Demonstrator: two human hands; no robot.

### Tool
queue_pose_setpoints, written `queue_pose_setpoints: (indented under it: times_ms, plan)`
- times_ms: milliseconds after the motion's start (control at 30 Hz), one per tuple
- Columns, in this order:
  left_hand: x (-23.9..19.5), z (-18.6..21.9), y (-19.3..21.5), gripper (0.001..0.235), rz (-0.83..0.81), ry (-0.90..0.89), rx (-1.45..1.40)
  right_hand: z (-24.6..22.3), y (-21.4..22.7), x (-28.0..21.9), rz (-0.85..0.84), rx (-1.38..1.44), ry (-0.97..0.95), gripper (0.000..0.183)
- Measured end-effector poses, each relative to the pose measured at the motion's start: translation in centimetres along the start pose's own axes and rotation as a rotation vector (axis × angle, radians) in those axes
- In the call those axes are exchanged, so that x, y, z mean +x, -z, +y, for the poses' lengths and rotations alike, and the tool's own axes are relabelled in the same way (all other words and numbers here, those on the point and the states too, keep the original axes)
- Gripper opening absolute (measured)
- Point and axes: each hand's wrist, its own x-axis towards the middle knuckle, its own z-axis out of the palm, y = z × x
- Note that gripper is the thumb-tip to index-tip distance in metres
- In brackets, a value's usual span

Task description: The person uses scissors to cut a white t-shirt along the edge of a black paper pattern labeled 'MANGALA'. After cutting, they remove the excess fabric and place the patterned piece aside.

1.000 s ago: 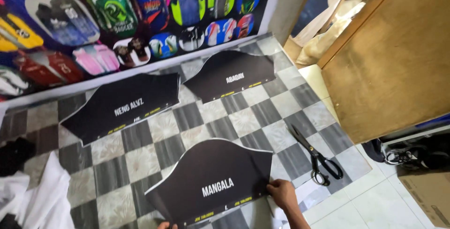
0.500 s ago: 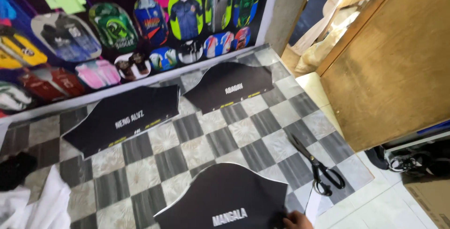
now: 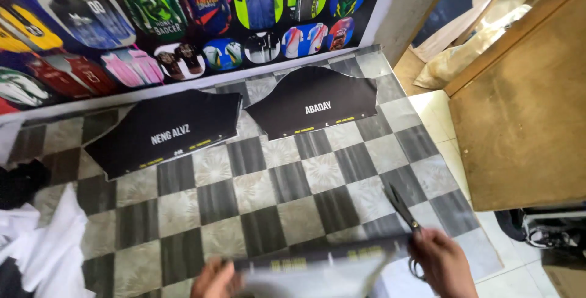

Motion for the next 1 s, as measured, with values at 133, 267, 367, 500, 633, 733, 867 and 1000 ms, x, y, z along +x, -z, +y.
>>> queue_pose_setpoints:
  times_ms: [133, 267, 367, 500, 633, 733, 867, 1000]
  plan:
    - [5.8, 5.1, -11.9, 0.009, -0.163, -0.299, 0.0, -4.1, -5.8, 15.0, -0.018, -0.036, 0.001, 0.007]
    - [10.7, 14.2, -23.9, 0.018, -0.138, -0.38, -0.017, -9.9, -13.7, 28.1, -0.115, -0.465, 0.18, 0.019]
    - [14.6, 19.0, -29.9, 0.012, -0.118, -0.479, 0.055, -13.8, -18.7, 36.5, -0.089, -0.258, 0.164, 0.015]
    - [17.4, 21.5, -34.4, 0.012, -0.099, -0.56, 0.064, -18.2, -22.5, 40.7, -0.112, -0.055, 0.114, 0.017]
    - [22.2, 16.9, -35.2, 0.01, -0.039, -0.528, 0.131, -12.1, -20.0, 47.1, -0.041, -0.18, 0.101, 0.014]
    - [26.2, 12.0, -34.9, 0.012, -0.001, -0.434, 0.227, -5.6, -17.7, 50.2, 0.006, -0.366, 0.063, 0.018]
    - [32.0, 6.3, -33.1, 0.016, 0.05, -0.367, 0.45, 1.1, -14.3, 52.5, 0.086, -0.839, 0.157, 0.03]
    - [31.2, 6.0, -32.7, 0.022, 0.069, -0.366, 0.594, 1.1, -14.3, 50.7, 0.163, -1.105, 0.141, 0.037]
